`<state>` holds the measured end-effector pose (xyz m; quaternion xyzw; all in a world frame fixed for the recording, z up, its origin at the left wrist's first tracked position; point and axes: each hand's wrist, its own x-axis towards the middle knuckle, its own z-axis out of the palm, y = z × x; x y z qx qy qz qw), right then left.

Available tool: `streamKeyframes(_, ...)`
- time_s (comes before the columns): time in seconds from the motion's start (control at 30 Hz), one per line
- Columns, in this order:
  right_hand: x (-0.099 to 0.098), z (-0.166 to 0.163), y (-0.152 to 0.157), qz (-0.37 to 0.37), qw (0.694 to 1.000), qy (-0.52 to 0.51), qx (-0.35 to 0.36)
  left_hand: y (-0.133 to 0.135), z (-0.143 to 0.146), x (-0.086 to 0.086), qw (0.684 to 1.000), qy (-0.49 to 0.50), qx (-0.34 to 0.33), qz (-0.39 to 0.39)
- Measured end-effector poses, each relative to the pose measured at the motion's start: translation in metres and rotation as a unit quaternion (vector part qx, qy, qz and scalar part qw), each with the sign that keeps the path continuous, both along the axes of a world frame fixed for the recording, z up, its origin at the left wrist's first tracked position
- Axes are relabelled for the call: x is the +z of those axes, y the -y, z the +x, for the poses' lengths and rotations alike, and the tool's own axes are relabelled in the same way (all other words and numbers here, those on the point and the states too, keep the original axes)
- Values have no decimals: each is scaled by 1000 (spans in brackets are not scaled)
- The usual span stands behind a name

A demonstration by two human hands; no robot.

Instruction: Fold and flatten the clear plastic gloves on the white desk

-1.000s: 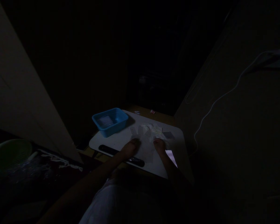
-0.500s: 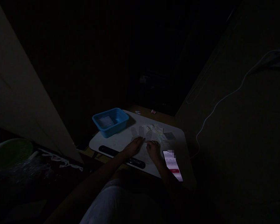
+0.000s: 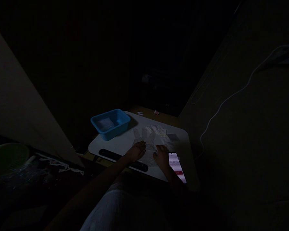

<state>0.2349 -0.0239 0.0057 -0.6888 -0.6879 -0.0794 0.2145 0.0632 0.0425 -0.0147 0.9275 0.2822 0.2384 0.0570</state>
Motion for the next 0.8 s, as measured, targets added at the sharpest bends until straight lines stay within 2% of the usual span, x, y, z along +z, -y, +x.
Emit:
streamKeyframes(0.23, 5, -1, 15, -30, 997, 65, 24, 6, -2, 9, 1000, -19, 14, 14)
streamKeyframes(0.47, -2, -1, 8, -33, 998, 44, -18, 6, -3, 5, 999, -42, 26, 9)
streamKeyframes(0.8, -3, 2, 15, -40, 998, 49, 16, 9, -2, 9, 997, -64, 36, -2)
